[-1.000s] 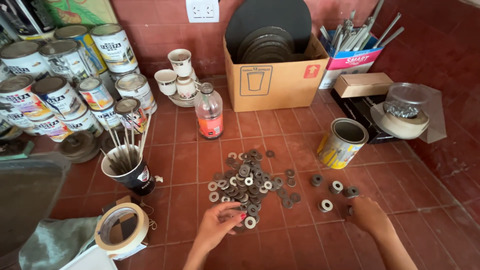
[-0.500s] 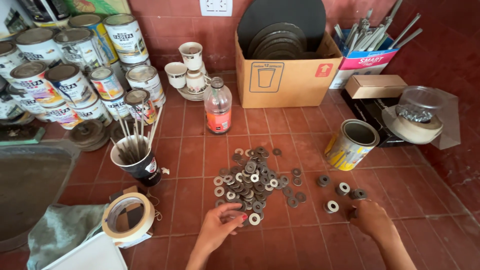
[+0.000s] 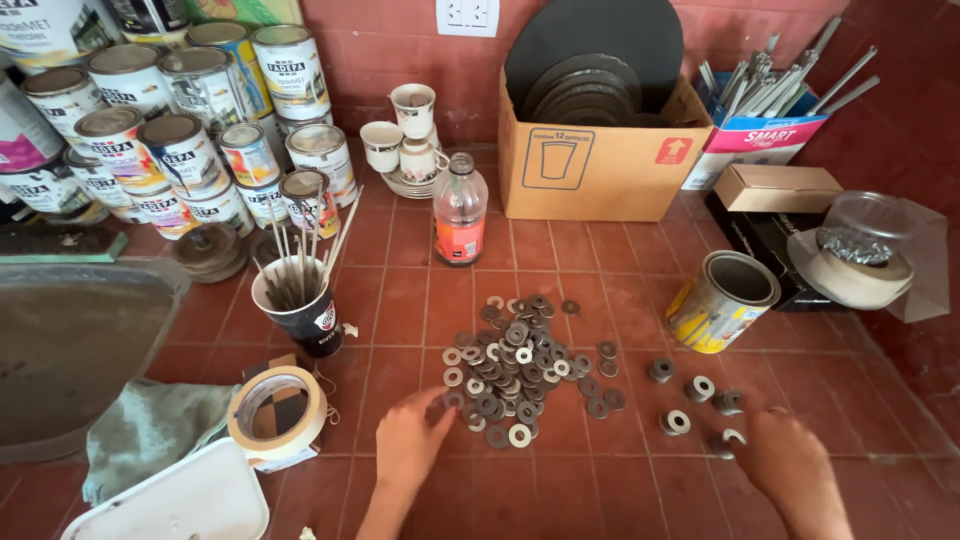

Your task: Stacking metal washers onto a bolt from a pile on the floor.

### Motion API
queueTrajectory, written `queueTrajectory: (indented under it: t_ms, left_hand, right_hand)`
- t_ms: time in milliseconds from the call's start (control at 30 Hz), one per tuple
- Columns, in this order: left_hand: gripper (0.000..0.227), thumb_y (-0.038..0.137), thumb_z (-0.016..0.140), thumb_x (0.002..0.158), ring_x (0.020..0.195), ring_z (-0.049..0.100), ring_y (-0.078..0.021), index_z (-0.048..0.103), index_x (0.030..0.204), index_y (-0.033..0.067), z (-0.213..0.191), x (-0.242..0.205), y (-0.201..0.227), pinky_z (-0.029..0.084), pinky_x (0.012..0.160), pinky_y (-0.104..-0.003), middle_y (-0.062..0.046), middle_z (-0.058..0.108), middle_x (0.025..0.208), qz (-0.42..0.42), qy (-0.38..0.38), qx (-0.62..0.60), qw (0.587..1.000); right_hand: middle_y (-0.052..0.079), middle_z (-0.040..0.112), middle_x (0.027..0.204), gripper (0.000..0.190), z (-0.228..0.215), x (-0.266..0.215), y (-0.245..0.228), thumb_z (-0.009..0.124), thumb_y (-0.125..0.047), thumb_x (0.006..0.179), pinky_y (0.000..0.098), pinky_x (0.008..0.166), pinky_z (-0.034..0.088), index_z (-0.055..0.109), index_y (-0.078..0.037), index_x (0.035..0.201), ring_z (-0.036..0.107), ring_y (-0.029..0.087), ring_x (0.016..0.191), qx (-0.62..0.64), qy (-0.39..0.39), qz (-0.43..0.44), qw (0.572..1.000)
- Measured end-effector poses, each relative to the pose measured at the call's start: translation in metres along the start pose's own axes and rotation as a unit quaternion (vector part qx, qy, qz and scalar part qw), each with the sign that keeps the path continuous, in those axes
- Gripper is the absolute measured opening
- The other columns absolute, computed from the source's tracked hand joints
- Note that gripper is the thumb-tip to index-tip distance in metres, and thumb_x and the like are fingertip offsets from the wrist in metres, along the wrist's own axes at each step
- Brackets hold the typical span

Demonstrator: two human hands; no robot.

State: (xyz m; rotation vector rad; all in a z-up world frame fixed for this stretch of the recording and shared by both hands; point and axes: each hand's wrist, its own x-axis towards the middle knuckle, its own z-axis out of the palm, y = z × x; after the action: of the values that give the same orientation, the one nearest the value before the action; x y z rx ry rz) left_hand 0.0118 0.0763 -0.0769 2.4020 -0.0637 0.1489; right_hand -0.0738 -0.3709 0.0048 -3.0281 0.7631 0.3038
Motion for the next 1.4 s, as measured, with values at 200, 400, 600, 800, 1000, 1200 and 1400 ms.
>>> queueTrajectory:
  t_ms: [200,400,600,800,1000,1200,1400]
  left_hand:
    - [0.028,0.037,0.079,0.085,0.072,0.077,-0.0123,0.079,0.111,0.0292,-0.006,-0.008,0.021,0.061,0.073,-0.033,0.011,0.083,0.104,0.03,-0.017,-0.051,0.998]
    - [0.027,0.04,0.078,0.084,0.078,0.075,-0.0142,0.08,0.11,0.0299,0.017,-0.039,0.025,0.06,0.074,-0.035,0.009,0.083,0.106,0.058,0.013,-0.07,0.996]
    - [0.028,0.036,0.082,0.08,0.088,0.08,-0.0142,0.081,0.107,0.032,0.025,-0.062,0.018,0.06,0.076,-0.031,0.01,0.084,0.105,0.056,0.048,-0.106,0.992]
    - [0.027,0.037,0.082,0.079,0.079,0.081,-0.0105,0.082,0.105,0.0325,0.03,-0.062,0.017,0.062,0.073,-0.028,0.012,0.085,0.099,0.014,0.033,-0.117,0.992]
    - [0.028,0.039,0.08,0.079,0.078,0.078,-0.0126,0.082,0.106,0.0329,0.024,-0.059,0.033,0.06,0.072,-0.029,0.012,0.084,0.099,0.009,-0.003,-0.129,0.992]
    - [0.03,0.041,0.079,0.081,0.088,0.079,-0.0118,0.081,0.109,0.0331,0.023,-0.053,0.04,0.058,0.078,-0.029,0.013,0.084,0.104,-0.013,-0.038,-0.123,0.992]
    - [0.029,0.042,0.078,0.081,0.094,0.081,-0.0076,0.083,0.108,0.0319,0.019,-0.051,0.049,0.057,0.088,-0.024,0.011,0.086,0.104,-0.015,-0.064,-0.171,0.983]
  right_hand:
    - [-0.001,0.073,0.124,0.048,-0.005,-0.016,-0.037,0.075,-0.037,0.078,0.0426,0.091,0.057,0.066,-0.031,0.125,0.072,0.025,0.113,0.105,0.122,-0.192,0.968]
    - [0.001,0.073,0.121,0.032,0.036,0.0,-0.133,0.073,-0.025,0.088,0.0372,0.099,0.051,0.071,-0.023,0.119,0.071,0.023,0.109,0.18,0.095,-0.402,0.893]
    - [0.007,0.069,0.121,0.028,0.083,0.047,-0.185,0.07,-0.029,0.093,0.0412,0.098,0.052,0.07,-0.017,0.118,0.067,0.029,0.111,0.2,0.139,-0.423,0.873]
    - [0.005,0.067,0.124,0.025,0.106,0.06,-0.201,0.071,-0.025,0.091,0.0417,0.101,0.052,0.076,-0.011,0.111,0.061,0.028,0.117,0.214,0.159,-0.419,0.868]
    - [0.006,0.063,0.128,0.024,0.105,0.067,-0.201,0.071,-0.024,0.091,0.0459,0.099,0.052,0.074,-0.009,0.11,0.059,0.031,0.12,0.178,0.141,-0.418,0.879]
    - [0.006,0.061,0.129,0.014,0.098,0.065,-0.195,0.07,-0.019,0.09,0.0441,0.098,0.051,0.069,-0.01,0.101,0.058,0.029,0.12,0.178,0.127,-0.432,0.875]
    - [0.006,0.072,0.123,0.016,0.101,0.065,-0.186,0.078,-0.023,0.078,0.0404,0.102,0.046,0.07,-0.016,0.091,0.065,0.027,0.115,0.238,0.109,-0.427,0.866]
